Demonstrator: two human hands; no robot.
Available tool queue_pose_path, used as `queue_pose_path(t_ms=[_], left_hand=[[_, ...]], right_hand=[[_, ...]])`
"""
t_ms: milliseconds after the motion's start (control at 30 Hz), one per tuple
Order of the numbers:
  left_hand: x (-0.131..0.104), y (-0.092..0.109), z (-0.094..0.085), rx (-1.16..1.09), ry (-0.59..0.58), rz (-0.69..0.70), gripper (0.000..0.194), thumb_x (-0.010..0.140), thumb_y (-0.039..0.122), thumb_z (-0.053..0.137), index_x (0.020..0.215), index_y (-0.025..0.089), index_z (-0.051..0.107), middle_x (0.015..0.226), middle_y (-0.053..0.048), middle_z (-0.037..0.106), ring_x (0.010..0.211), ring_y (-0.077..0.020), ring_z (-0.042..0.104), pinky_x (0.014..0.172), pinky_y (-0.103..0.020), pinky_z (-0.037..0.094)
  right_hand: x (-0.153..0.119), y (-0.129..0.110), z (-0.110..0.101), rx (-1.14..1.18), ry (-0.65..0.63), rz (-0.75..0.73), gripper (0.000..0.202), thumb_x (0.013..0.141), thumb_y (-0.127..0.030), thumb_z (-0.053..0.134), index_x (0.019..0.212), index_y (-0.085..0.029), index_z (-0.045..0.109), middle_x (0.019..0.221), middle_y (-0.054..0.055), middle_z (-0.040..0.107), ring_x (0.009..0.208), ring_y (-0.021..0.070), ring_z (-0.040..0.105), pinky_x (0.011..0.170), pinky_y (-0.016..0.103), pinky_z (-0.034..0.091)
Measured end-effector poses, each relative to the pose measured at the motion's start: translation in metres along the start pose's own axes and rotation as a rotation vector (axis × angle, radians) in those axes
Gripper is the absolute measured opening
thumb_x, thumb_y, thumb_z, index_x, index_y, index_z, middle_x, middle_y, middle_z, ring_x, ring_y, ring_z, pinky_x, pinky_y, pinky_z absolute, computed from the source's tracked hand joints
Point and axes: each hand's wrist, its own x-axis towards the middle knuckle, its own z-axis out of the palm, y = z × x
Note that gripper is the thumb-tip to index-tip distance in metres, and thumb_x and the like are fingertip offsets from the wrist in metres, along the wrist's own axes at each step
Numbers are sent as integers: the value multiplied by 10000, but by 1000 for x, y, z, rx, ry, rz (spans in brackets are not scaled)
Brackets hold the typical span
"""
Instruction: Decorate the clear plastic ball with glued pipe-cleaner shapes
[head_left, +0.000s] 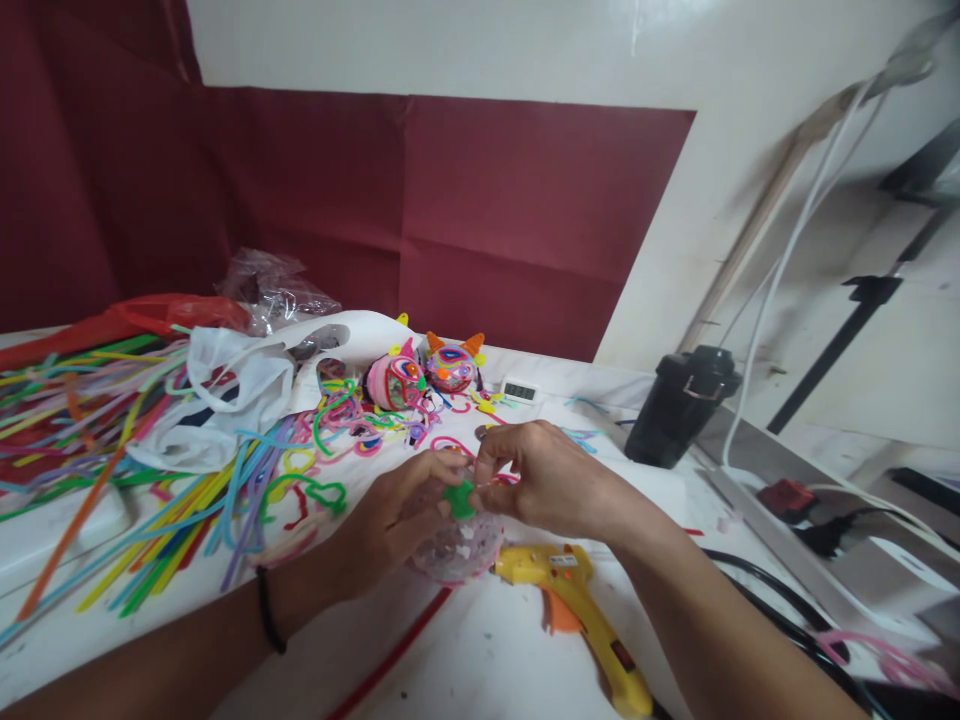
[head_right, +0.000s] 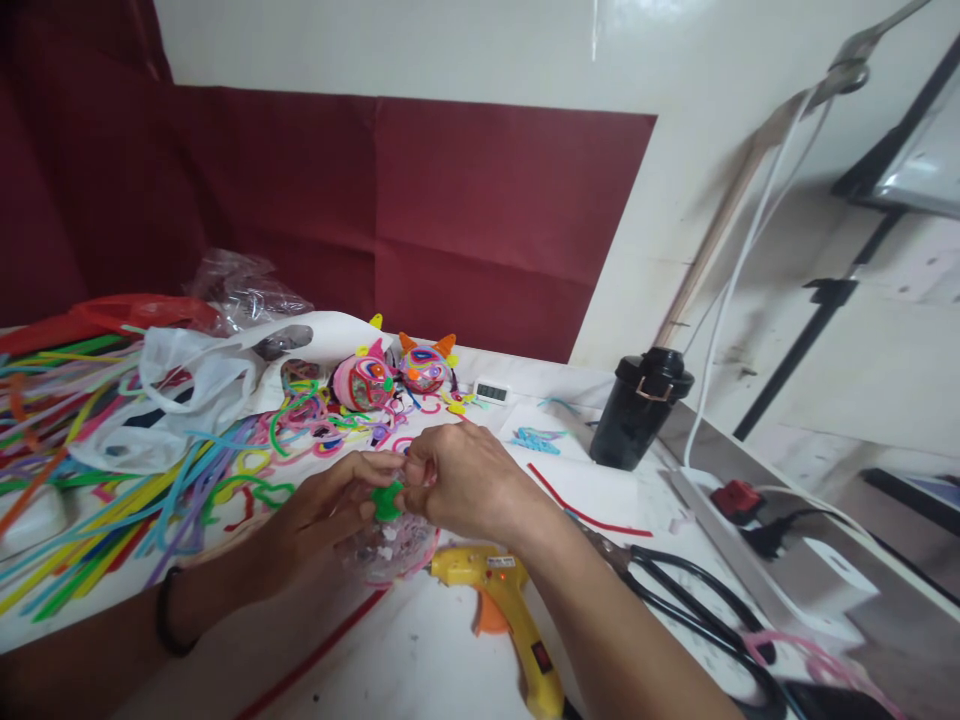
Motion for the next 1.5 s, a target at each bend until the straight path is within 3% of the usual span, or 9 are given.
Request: queue_pose_path(t_ms=[433, 633, 800, 967, 1233, 1367, 1500], left_hand=[[1, -5, 0, -72, -1, -49, 144, 941, 305, 567, 1074, 257, 593, 1261, -44, 592, 1209, -227, 531, 989, -336, 421], [2, 0, 0, -51, -3, -63, 130, 942, 304, 562, 1055, 250, 598, 1240, -45, 600, 1222, -227, 522, 990, -334, 422], [2, 2, 0, -45, 17, -53, 114, 929, 278, 566, 1030, 234, 594, 1258, -67, 604, 1217, -243, 539, 1001, -372, 431], [3, 2, 1, -32, 10, -38, 133, 935, 277, 554, 1056, 241, 598, 1251, -63, 615, 1214, -242, 542, 997, -375, 436], [1, -2, 1, 71, 134, -85, 162, 942, 314, 541, 1074, 237, 595, 1134, -40, 643, 1118, -233, 572, 972, -368, 433], [2, -3, 0, 113, 176, -125, 166, 949, 305, 520, 1079, 217, 575, 1070, -40, 644, 1051, -226, 594, 914, -362, 456], [2, -2, 0, 139, 203, -145, 208, 942, 325, 524, 1122, 225, 556, 1134, -47, 634, 1102, -236, 574, 924, -363, 454]], right_hand=[[2, 3, 0, 3, 10, -15, 125, 719, -44, 682, 677, -161, 695, 696, -10, 646, 665, 123, 584, 660, 238, 400], [3, 11, -3, 68, -22, -6, 57, 739, -121, 711, 719, -173, 720, 692, -9, 648, 674, 131, 595, 635, 229, 409], [3, 12, -5, 97, -45, -11, 122, 770, -98, 644, 764, -175, 738, 717, 3, 684, 689, 137, 614, 651, 239, 426], [1, 7, -7, 51, -45, -7, 13, 747, -179, 725, 758, -185, 724, 757, 2, 683, 714, 148, 612, 673, 252, 429], [-6, -10, -2, -175, -79, 10, 477, 684, -319, 816, 1101, -167, 640, 1112, 94, 673, 990, 268, 627, 786, 333, 437], [-2, -13, 4, -240, -83, 11, 454, 718, -348, 805, 1087, -163, 617, 1083, 98, 661, 968, 274, 620, 769, 338, 428], [0, -9, 5, -220, -72, -7, 407, 733, -310, 793, 1072, -175, 613, 1087, 100, 655, 984, 272, 612, 775, 334, 423]])
